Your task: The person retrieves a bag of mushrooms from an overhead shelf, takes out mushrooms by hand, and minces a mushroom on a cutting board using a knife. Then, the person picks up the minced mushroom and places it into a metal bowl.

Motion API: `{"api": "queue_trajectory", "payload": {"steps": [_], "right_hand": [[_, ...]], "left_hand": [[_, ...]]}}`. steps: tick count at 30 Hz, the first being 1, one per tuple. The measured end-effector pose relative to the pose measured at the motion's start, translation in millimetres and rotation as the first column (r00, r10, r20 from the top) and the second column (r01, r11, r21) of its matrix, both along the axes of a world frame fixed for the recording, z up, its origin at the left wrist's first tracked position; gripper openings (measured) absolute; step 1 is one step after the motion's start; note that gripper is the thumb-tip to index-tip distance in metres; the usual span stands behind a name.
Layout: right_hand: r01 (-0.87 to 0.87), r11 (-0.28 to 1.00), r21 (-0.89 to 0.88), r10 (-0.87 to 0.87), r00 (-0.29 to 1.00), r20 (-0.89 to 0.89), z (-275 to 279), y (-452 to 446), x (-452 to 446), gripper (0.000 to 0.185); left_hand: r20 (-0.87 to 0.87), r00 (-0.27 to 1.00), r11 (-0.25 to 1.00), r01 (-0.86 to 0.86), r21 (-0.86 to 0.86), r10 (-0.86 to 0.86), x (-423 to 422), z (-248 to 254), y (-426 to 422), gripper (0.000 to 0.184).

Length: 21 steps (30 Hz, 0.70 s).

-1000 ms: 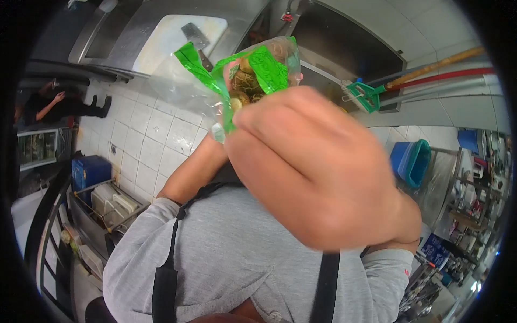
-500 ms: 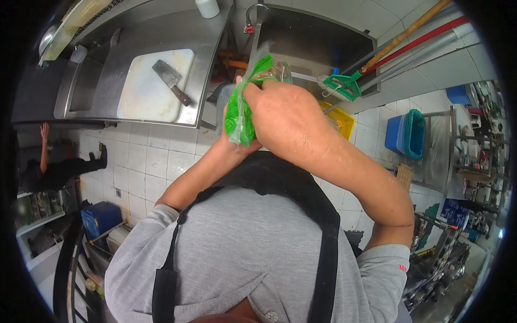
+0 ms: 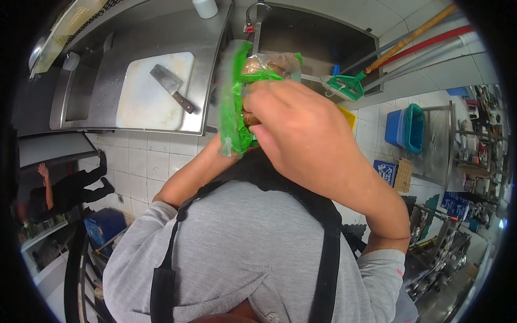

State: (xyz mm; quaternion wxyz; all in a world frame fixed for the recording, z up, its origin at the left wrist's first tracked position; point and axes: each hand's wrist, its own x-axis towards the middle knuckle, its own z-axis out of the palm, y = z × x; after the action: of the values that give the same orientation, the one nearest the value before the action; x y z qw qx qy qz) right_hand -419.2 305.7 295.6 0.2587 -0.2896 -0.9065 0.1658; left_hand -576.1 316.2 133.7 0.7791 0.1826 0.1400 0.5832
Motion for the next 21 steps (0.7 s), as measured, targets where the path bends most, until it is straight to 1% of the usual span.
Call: {"api": "queue_trajectory", "payload": {"steps": [1, 2, 4, 5, 7, 8, 9, 10, 11, 12, 13, 14, 15, 16, 17, 18, 19, 20, 21], "right_hand": [[-0.004, 1.0, -0.001, 0.004, 1.0, 0.001, 1.7, 0.4, -0.8, 0.025], [0.007, 1.0, -0.022, -0.007, 1.0, 0.003, 3.5, 0.6, -1.2, 0.026], [0.027, 0.999, -0.042, -0.026, 1.0, 0.002, 6.8, -1.5, -0.7, 0.027], [0.028, 1.0, -0.008, -0.028, 1.0, -0.001, 8.7, -1.9, -0.3, 0.029], [0.03, 0.999, 0.028, -0.03, 1.0, -0.005, 12.1, -2.6, 1.4, 0.031], [0.009, 0.999, 0.036, -0.007, 0.998, -0.057, 13.4, -3.2, 3.3, 0.031], [-0.01, 0.999, 0.043, 0.015, 0.994, -0.109, 14.5, -3.1, 6.0, 0.032], [-0.006, 0.999, 0.043, 0.011, 0.994, -0.112, 16.0, -2.1, 11.5, 0.032], [-0.049, 0.998, 0.026, 0.052, 0.991, -0.125, 17.6, -0.5, 18.7, 0.035], [-0.093, 0.996, 0.01, 0.094, 0.986, -0.139, 17.8, 0.1, 22.4, 0.039], [-0.09, 0.996, 0.007, 0.09, 0.986, -0.144, 11.2, -3.2, 22.6, 0.039], [-0.097, 0.966, -0.238, -0.026, 0.884, -0.466, -0.3, -9.1, 22.4, 0.045], [-0.185, 0.873, -0.451, -0.213, 0.686, -0.695, -6.9, -12.4, 22.3, 0.051], [-0.333, 0.76, -0.558, -0.224, 0.671, -0.706, -6.5, -1.9, 44.9, 0.055], [-0.442, 0.636, -0.632, -0.369, 0.545, -0.753, 3.8, -3.4, 41.1, 0.046], [-0.558, 0.501, -0.661, -0.519, 0.417, -0.746, 12.1, -5.3, 37.6, 0.039], [-0.559, 0.5, -0.662, -0.519, 0.418, -0.745, 9.6, -5.4, 38.2, 0.039], [-0.611, 0.451, -0.651, -0.555, 0.379, -0.741, 4.9, -5.4, 41.2, 0.034], [-0.661, 0.4, -0.635, -0.591, 0.343, -0.73, 0.4, -5.6, 43.9, 0.029]], "left_hand": [[-0.253, 0.965, 0.997, 0.069, 0.02, -0.062, -4.4, 0.0, -0.1, 0.051], [-0.253, 0.966, 0.998, 0.067, 0.02, -0.06, -5.2, 0.4, 1.3, 0.051], [-0.006, 0.998, 0.997, 0.064, 0.046, -0.064, -3.9, 2.7, 4.3, 0.052], [-0.008, 0.998, 0.996, 0.067, 0.05, -0.067, -4.9, 9.0, -0.7, 0.052], [-0.077, 0.995, 0.998, -0.062, 0.029, 0.064, -7.8, 22.9, -17.0, 0.052], [-0.079, 0.995, 0.998, -0.062, 0.031, 0.064, -11.0, 22.6, -15.8, 0.052], [-0.102, 0.994, 0.997, -0.03, 0.074, 0.037, -14.6, 21.3, -13.5, 0.055], [-0.127, 0.992, 0.993, 0.005, 0.115, 0.009, -18.1, 20.1, -11.0, 0.059], [-0.154, 0.988, 0.987, 0.042, 0.155, -0.018, -20.9, 19.8, -9.3, 0.064], [-0.158, 0.987, 0.987, 0.046, 0.154, -0.022, -23.4, 20.4, -8.7, 0.064], [0.019, 0.992, 0.992, 0.125, 0.035, -0.126, -25.9, 21.1, -8.9, 0.069], [0.206, 0.958, 0.973, 0.22, -0.071, -0.201, -27.9, 20.7, -9.6, 0.074], [0.611, 0.716, 0.922, 0.383, 0.063, -0.339, -26.9, 9.1, -4.3, 0.081], [0.61, 0.718, 0.923, 0.381, 0.059, -0.335, -28.0, 1.3, -5.7, 0.081], [0.453, 0.852, 0.951, 0.308, -0.026, -0.263, -28.8, 9.3, -6.6, 0.08], [0.272, 0.944, 0.971, 0.218, -0.094, -0.186, -29.4, 13.5, -7.2, 0.08], [0.3, 0.934, 0.97, 0.229, -0.082, -0.195, -30.5, 11.0, -3.9, 0.073], [0.302, 0.934, 0.97, 0.227, -0.083, -0.193, -29.8, 9.0, -2.9, 0.073], [0.219, 0.97, 0.985, 0.134, -0.107, -0.109, -28.1, 6.9, -3.0, 0.068]]}}
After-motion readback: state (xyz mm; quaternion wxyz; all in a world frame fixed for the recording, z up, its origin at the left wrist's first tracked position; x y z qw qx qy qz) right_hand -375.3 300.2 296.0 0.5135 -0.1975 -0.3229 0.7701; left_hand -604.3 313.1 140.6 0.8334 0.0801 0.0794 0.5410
